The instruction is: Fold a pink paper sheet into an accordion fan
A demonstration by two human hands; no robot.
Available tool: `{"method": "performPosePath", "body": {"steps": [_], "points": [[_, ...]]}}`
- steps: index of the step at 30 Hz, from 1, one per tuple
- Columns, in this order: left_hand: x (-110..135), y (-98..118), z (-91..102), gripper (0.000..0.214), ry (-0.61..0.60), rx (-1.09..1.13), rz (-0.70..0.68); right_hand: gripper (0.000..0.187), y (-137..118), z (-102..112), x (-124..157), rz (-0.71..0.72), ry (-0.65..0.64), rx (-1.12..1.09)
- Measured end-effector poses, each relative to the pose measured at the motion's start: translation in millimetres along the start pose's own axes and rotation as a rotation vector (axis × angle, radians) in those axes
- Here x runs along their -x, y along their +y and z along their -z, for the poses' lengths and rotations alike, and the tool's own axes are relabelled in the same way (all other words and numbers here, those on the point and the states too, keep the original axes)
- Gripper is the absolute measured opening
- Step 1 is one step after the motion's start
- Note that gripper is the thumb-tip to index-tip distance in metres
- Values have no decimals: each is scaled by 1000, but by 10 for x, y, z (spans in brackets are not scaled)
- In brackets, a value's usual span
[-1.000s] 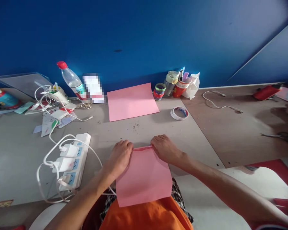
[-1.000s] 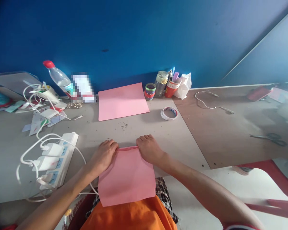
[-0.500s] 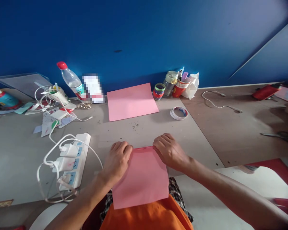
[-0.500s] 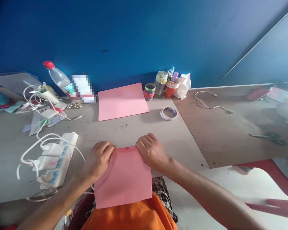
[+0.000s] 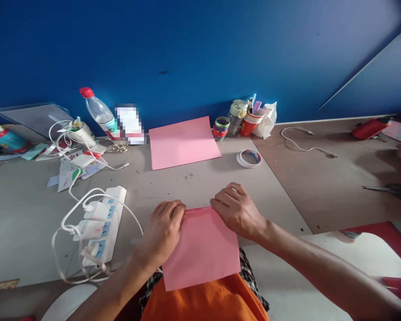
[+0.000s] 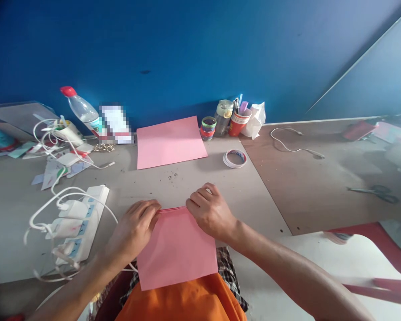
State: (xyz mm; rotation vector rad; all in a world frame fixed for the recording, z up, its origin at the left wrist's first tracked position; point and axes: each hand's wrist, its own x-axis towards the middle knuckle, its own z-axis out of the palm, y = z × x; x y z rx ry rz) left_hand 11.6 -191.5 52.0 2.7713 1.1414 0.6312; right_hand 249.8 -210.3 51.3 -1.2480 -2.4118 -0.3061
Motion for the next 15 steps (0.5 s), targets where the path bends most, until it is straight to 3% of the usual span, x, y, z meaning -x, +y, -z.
{"method": "performPosePath", "body": {"steps": [4, 8, 11, 15], "points": [[-74, -100, -13, 26, -118, 5, 69, 23, 106, -101, -46, -21, -64, -23], [-442, -311, 18, 22, -181, -59, 110, 22, 336, -144, -354, -18, -181, -3], [-845, -457, 239, 22, -30, -245, 71, 29, 551, 25, -775, -16, -149, 128], [-1109, -423, 698, 23, 406, -415, -88, 34, 681, 466, -1148, -94, 271, 226]]}}
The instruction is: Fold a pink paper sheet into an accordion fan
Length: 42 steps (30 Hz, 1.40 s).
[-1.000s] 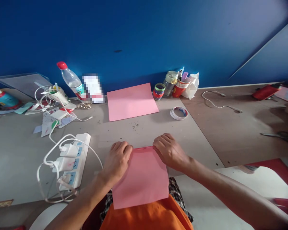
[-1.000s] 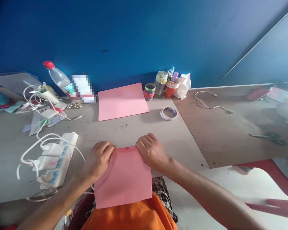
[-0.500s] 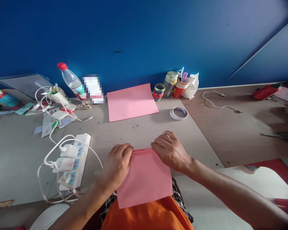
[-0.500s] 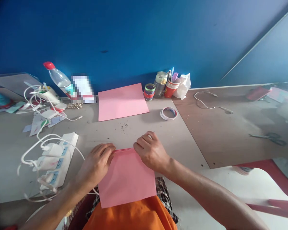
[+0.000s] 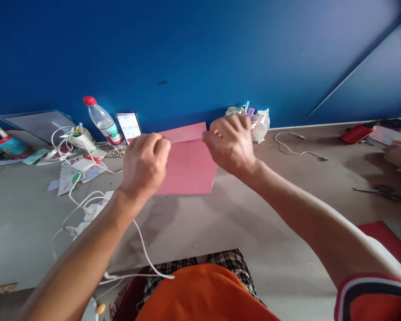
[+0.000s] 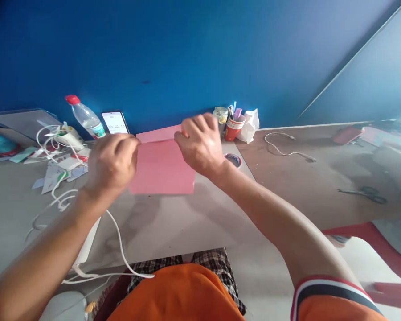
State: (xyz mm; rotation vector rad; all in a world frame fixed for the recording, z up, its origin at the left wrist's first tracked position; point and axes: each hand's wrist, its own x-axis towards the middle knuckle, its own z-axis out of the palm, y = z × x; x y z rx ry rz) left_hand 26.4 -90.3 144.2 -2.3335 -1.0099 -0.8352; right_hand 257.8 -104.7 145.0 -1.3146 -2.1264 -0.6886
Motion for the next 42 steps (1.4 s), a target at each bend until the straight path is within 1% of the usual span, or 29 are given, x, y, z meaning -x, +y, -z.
{"method": "performPosePath", "body": {"steps": [1, 2, 3, 4, 6, 8, 9, 11, 13, 15, 19, 23, 28, 33, 38, 42], "points": [[-6, 18, 94, 22, 84, -2, -13, 35, -2, 92, -10, -15, 83, -9], [37, 61, 175, 21, 154, 6, -28, 33, -27, 175, 39, -26, 134, -19], [128, 123, 237, 21, 189, 26, -43, 29, -77, 239, 145, -39, 153, -26], [261, 201, 274, 23, 184, 60, -57, 25, -149, 282, 300, -31, 156, -35], [614, 375, 275, 26, 115, 134, -69, 24, -346, 294, 708, 56, 95, -78], [1004, 544, 206, 26, -36, 206, -76, 24, -575, 232, 1144, 131, -62, -160], [1184, 618, 161, 24, -91, 237, -81, 23, -683, 187, 1337, 138, -152, -209], [1477, 738, 75, 21, -193, 276, -97, 19, -857, 93, 1634, 111, -270, -273], [1663, 818, 11, 17, -258, 288, -89, 14, -956, 13, 1792, 78, -357, -288], [1754, 864, -29, 17, -329, 276, -61, 8, -990, -44, 1836, 53, -409, -297], [1798, 908, -73, 21, -455, 253, -34, 5, -996, -100, 1784, 38, -433, -336], [1812, 935, -94, 22, -526, 270, 3, 6, -1053, -144, 1783, 65, -469, -399], [1829, 954, -103, 23, -513, 293, 38, 6, -1119, -212, 1831, 59, -503, -427], [1866, 980, -110, 25, -490, 307, 59, 10, -1141, -222, 1797, 78, -527, -421], [1882, 1013, -121, 20, -474, 331, 96, 14, -1178, -208, 1760, 37, -530, -420], [1876, 1025, -129, 20, -484, 362, 127, 13, -1214, -209, 1753, -4, -542, -416]]}}
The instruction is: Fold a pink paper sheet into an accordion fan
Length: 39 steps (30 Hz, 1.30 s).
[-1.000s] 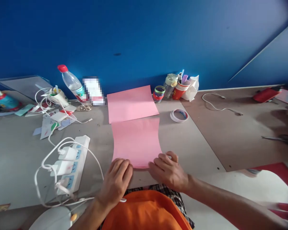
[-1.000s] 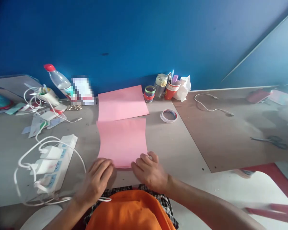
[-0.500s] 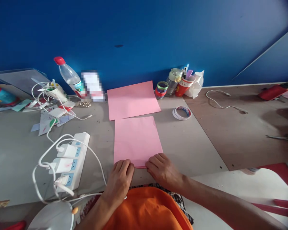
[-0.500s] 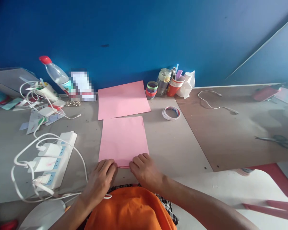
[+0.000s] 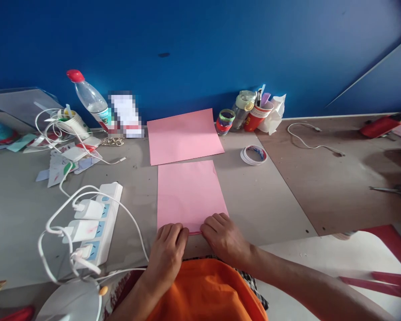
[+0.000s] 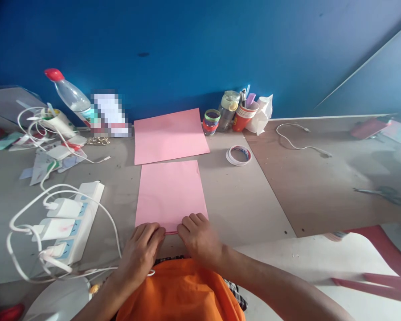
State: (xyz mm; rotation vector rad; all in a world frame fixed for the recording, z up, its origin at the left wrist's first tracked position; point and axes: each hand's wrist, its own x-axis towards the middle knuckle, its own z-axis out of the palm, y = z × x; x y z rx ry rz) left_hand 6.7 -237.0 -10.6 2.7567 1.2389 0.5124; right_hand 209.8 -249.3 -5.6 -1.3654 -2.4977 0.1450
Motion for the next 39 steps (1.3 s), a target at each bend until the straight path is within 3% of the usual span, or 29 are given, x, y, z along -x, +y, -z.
{"method": "performPosePath", "body": {"steps": [10, 19, 26, 34, 39], "points": [[1, 20, -18, 19, 21, 61, 52, 13, -38, -14, -22, -46, -4, -41], [-24, 48, 10, 18, -51, 39, 80, 16, -75, -13, -46, -77, 11, -64], [-104, 47, 51, 17, -125, 40, 116, 13, -47, 19, -94, -129, -122, -63], [-271, -35, 104, 18, -344, 71, 180, 11, 44, 79, -242, -195, -328, -147], [-318, -72, 146, 18, -412, 84, 177, 10, 90, 125, -341, -226, -413, -195]]}}
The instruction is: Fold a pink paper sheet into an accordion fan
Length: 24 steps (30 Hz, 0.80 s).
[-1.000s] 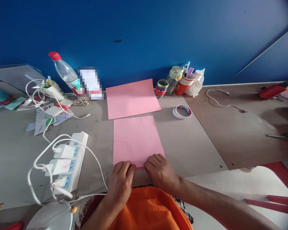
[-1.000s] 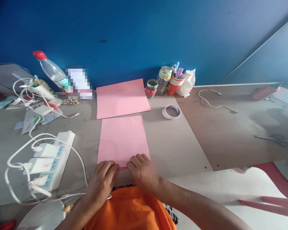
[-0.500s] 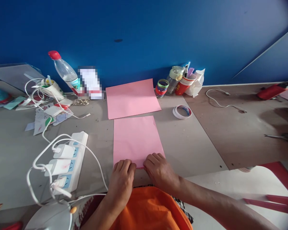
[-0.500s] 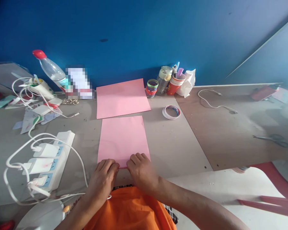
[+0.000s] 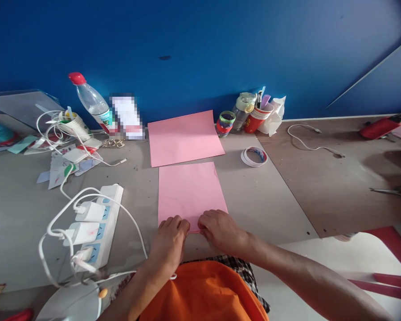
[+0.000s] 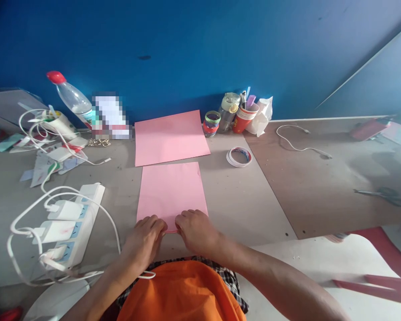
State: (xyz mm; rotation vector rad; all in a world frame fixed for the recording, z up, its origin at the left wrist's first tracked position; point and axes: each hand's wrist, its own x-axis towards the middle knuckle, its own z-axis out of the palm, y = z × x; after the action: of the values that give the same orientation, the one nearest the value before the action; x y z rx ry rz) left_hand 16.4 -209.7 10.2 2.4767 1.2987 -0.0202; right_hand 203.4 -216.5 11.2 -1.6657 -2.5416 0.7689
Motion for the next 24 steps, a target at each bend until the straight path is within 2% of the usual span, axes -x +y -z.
{"method": "performPosePath", "body": {"steps": [9, 15, 24], "points": [[-28, -35, 21, 22, -75, 33, -7, 17, 32, 47, -62, -28, -75, -31], [-68, -88, 19, 24, -86, 9, -46, 14, 40, 96, -106, -25, -122, -28], [-138, -89, 121, 20, -164, 32, -33, 15, 44, 164, -140, -11, -198, -15]]}}
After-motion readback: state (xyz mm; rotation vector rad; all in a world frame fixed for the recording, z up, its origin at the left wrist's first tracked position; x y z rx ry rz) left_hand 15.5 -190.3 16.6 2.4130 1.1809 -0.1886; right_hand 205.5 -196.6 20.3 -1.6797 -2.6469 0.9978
